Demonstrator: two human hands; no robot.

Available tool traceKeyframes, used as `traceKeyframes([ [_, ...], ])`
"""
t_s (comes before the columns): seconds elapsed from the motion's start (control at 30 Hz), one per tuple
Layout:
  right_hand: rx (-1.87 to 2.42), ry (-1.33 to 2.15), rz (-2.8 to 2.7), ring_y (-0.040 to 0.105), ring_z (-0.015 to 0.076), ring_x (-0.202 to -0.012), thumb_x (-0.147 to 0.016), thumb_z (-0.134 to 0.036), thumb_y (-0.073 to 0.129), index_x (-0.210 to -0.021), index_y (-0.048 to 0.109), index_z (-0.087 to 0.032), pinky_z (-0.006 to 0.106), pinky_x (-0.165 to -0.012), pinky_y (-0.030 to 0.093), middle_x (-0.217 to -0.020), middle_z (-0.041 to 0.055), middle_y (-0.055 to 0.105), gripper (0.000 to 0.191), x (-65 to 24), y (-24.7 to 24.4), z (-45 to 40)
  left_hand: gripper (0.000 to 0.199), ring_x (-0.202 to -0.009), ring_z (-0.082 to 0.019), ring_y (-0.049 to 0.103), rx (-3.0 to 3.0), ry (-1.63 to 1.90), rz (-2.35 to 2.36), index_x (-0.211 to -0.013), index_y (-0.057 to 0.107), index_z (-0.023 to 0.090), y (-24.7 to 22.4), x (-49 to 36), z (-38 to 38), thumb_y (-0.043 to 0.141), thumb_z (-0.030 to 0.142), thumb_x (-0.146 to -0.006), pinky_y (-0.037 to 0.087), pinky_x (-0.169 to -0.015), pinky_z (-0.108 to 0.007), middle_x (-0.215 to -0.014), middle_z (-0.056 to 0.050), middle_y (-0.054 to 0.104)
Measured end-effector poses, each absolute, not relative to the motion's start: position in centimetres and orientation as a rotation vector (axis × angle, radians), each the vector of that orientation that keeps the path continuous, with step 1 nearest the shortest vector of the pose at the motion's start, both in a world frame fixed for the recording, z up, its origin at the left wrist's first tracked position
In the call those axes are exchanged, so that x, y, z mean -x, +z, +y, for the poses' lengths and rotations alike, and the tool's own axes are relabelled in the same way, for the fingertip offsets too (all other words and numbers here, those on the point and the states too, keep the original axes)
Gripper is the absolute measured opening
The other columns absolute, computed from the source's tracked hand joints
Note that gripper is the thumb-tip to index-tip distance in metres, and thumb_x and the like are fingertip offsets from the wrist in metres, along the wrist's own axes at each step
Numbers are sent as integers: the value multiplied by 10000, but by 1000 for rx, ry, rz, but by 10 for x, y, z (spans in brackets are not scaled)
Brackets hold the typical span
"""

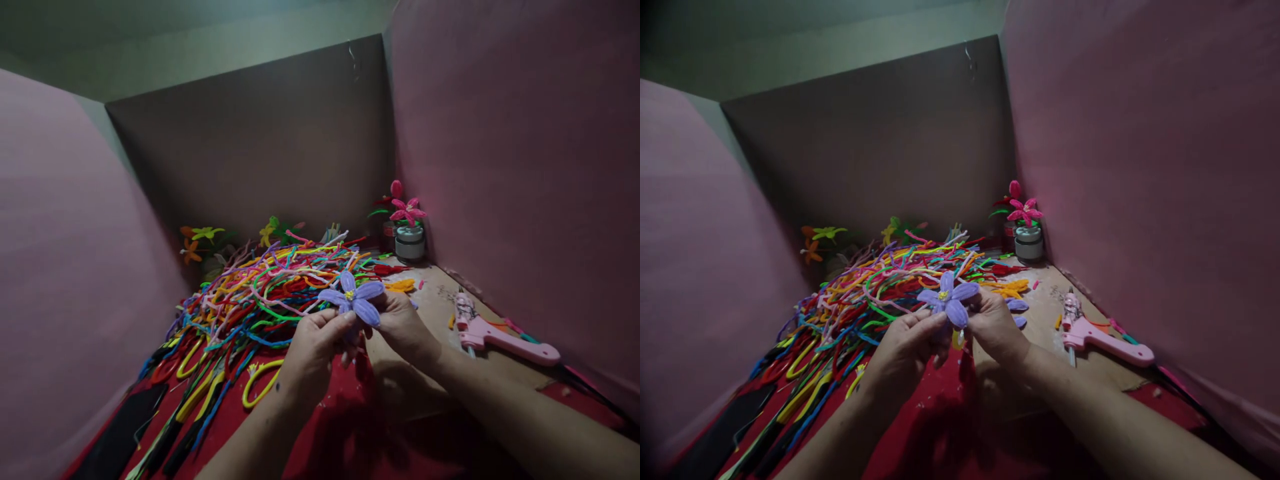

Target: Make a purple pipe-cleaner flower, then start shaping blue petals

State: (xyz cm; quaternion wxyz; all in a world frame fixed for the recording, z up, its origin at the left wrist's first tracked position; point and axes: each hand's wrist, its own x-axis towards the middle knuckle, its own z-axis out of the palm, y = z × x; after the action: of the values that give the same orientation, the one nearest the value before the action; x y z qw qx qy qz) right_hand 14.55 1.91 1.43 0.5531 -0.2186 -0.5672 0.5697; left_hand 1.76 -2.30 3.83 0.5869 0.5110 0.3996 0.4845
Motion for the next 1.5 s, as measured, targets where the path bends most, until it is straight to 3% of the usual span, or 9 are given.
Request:
traceKeyframes([
  [0.13,511,1566,-1150,528,103,-536,-687,-222,603,-715,616,-150,219,-483,440,-636,2,587,79,-157,15,9,211,-420,-51,401,-1228,1165,980,-635,564,120,41,-18,-25,580,295,-752,297,-397,-185,-534,20,519],
  [0.23,526,1665,-1070,537,121,-535,-792,-361,501,-725,596,-139,241,-469,435,-637,24,563,250,-165,17,-6,230,-419,-48,387,-1309,1187,1012,-602,544,117,41,-19,-29,575,285,-756,296,-407,-186,-500,26,493],
  [0.4,606,1648,-1137,389,57,-397,-723,-292,620,-632,533,-147,187,-364,299,-509,-38,455,192,-163,27,-19,222,-399,-51,399,-1295,1157,984,-577,541,111,39,-23,-35,591,259,-735,297,-398,-190,-477,19,492],
  [0.6,688,1658,-1113,304,35,-363,-683,-189,616,-565,480,-154,180,-348,199,-444,-67,382,183,-163,25,-15,167,-341,-42,358,-913,967,784,-538,528,104,35,-13,-30,590,187,-669,219,-355,-175,-429,22,455],
  [0.8,685,1676,-1090,320,35,-377,-675,-167,608,-589,485,-155,179,-357,198,-459,-68,396,151,-162,22,-14,174,-346,-45,339,-862,830,654,-519,537,89,29,-2,-20,558,176,-668,229,-360,-185,-412,24,409],
  [1.07,687,1613,-1157,299,43,-385,-713,-200,591,-597,483,-155,192,-359,220,-471,-62,391,165,-162,21,-15,138,-395,-68,435,-1145,1050,785,-659,581,101,27,-13,-24,608,226,-709,334,-374,-196,-519,14,503],
  [1.27,670,1603,-1186,299,54,-420,-715,-196,591,-591,463,-161,195,-371,237,-497,-59,376,181,-163,19,-17,134,-383,-56,412,-1075,1118,887,-618,585,91,30,-17,-24,652,201,-654,307,-377,-191,-487,16,502],
  [1.5,669,1567,-1239,302,62,-438,-719,-170,564,-618,512,-155,207,-392,246,-515,-52,391,115,-165,17,-15,178,-368,-40,338,-801,974,683,-524,497,110,24,-16,-19,596,168,-660,263,-384,-181,-427,32,426],
])
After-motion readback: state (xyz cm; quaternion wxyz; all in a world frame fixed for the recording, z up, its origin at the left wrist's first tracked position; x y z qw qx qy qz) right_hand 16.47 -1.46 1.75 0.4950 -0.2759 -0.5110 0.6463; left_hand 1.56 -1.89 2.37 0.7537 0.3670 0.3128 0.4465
